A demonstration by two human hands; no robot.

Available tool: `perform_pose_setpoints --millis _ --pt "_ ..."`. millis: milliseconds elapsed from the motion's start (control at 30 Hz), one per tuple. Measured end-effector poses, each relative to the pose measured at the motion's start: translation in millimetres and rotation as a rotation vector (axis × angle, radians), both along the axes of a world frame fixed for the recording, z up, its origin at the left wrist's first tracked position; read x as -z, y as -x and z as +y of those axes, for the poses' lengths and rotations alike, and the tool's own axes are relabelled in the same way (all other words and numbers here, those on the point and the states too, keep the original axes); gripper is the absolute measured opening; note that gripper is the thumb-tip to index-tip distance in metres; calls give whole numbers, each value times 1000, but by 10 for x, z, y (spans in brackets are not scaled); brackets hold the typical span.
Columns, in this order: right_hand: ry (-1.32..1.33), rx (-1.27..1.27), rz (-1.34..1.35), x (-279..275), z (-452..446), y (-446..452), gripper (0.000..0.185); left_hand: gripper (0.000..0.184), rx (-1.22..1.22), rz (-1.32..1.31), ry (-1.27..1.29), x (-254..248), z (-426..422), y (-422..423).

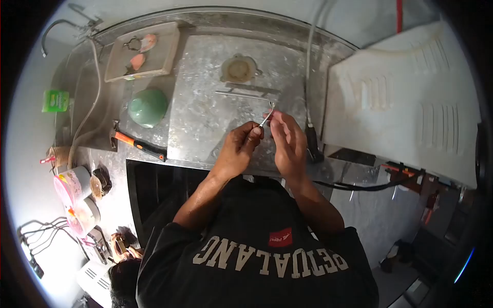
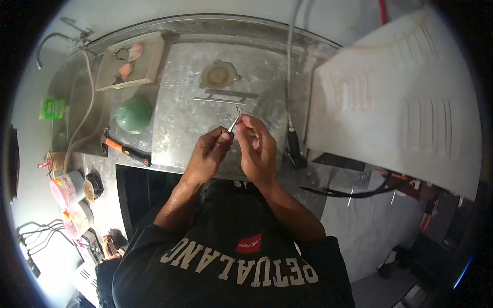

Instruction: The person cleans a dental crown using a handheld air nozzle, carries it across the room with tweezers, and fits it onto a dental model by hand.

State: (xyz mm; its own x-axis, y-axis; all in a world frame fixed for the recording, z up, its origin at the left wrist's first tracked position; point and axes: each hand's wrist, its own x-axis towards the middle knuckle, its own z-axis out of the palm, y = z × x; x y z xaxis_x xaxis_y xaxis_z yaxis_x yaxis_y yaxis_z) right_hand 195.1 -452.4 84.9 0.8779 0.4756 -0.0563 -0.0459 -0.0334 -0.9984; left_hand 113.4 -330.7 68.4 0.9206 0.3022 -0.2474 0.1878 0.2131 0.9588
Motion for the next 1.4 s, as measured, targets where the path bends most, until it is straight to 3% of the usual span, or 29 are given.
perform_pose_setpoints --millis 67,200,400,500,600,700,767,833,933,1033,1400 --pt "-139 -20 207 80 341 45 28 28 -80 -11 -45 79 102 41" --pt "-40 -83 167 202 735 163 26 28 -282 -50 -46 217 273 108" --pt "-31 -197 275 238 1256 233 26 28 -435 0 138 372 588 272" --pt "33 -252 322 240 1424 242 26 25 -450 12 77 334 755 330" --pt "-30 -269 317 257 1547 182 26 26 -333 21 -554 109 1019 426" --pt "80 -279 191 118 1621 62 23 23 -313 140 -746 37 1306 512" --pt "146 -321 186 15 1668 -24 23 20 -417 150 -578 -6 1521 458" --pt "185 -371 195 -82 1705 -52 24 23 -542 -153 -103 170 1663 327" --pt "199 -449 214 -160 1787 -50 26 34 -518 -401 204 199 1795 145" --pt "231 -480 218 -164 1854 -38 26 32 -425 -533 414 322 1858 103" --pt "375 -440 202 -264 1900 -100 24 25 -437 -530 492 588 1811 -6"
